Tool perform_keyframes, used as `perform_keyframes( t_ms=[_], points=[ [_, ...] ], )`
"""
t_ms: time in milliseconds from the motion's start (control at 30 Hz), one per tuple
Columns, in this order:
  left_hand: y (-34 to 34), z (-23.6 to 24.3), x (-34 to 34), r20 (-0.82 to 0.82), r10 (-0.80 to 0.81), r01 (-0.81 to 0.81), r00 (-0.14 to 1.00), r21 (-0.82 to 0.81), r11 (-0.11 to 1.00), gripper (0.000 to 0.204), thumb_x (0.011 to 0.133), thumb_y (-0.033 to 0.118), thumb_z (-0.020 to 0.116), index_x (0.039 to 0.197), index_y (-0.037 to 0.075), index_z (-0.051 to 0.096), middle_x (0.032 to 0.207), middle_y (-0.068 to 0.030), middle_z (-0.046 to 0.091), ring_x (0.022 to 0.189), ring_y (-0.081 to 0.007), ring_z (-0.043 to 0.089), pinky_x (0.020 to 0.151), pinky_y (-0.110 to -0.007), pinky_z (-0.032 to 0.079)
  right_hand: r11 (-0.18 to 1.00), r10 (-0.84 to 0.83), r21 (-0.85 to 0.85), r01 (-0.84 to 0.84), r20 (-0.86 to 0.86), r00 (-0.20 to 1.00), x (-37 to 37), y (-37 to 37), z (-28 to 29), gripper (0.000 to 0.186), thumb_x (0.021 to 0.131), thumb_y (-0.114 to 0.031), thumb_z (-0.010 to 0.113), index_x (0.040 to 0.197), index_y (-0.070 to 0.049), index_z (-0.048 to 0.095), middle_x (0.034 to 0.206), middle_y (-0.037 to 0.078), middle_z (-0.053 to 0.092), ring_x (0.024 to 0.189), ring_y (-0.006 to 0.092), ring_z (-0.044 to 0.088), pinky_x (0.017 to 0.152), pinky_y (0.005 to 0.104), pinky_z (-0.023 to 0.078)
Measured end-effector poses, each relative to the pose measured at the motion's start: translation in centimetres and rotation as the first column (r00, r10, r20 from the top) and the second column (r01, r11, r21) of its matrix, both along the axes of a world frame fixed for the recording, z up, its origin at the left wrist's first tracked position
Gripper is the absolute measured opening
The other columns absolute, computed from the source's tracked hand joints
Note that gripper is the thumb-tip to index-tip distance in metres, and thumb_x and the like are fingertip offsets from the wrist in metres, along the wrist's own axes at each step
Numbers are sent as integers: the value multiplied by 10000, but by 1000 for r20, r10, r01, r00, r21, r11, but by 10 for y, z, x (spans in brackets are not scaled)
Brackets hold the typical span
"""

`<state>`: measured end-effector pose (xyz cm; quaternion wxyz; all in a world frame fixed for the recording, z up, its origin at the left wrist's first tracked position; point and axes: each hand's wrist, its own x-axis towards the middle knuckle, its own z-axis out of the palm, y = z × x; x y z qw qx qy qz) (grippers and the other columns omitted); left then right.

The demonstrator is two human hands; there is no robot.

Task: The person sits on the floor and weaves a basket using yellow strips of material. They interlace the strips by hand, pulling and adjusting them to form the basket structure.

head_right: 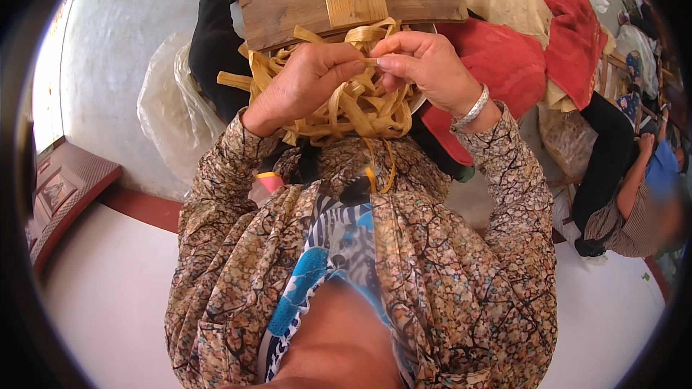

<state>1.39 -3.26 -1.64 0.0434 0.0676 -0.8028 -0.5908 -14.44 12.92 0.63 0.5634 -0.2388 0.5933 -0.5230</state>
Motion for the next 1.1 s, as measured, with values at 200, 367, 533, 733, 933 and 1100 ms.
perform_keyframes(
  t_ms=[200,367,533,733,933,1100],
  points=[
    [-2,11,-2,134,0,-25,991,180,983,230,970,184,570,1014,-31,642,795,-17,602,737,-75,506,665,-262,450,997,-33,-66,25,-121,992,-2,-4,2,173,928,-99,616,1066,-3,656,769,-4,629,663,58,583,617,205,499],
    [-28,-1,-12,68,140,-150,988,169,974,297,978,169,554,1163,-55,616,917,-25,652,843,-74,562,753,-237,478,982,-141,-168,84,-368,919,-10,-26,-6,174,953,-127,592,1075,-17,648,774,-38,592,631,26,497,578,180,442],
    [-48,-10,-30,0,223,-219,975,200,955,260,967,151,552,1133,-36,623,872,-20,631,795,-70,550,719,-240,472,972,-219,-176,158,-418,882,-18,-42,-6,150,952,-115,586,1055,-24,647,758,-59,563,628,16,469,558,170,407],
    [-59,-27,-45,14,311,-306,950,229,924,173,951,147,571,1031,-3,604,794,7,578,722,-60,510,639,-230,435,971,-238,-147,190,-482,843,-29,-60,-30,148,940,-121,596,1037,-23,650,725,-65,550,622,14,468,556,178,402],
    [-57,-58,-64,-116,386,-369,915,146,918,152,914,142,594,982,6,601,770,-80,621,707,-179,581,637,-314,466,970,-242,-132,204,-611,754,-36,-65,-45,148,917,-116,613,1003,-4,657,759,2,621,692,69,549,625,231,463],
    [-57,-65,-62,-212,472,-515,856,-434,739,127,893,158,587,932,37,588,748,-161,650,696,-345,630,626,-412,486,980,-182,-115,160,-842,507,-44,-49,-58,139,878,-95,619,991,-41,678,869,84,675,779,188,631,704,282,494]
  ],
)
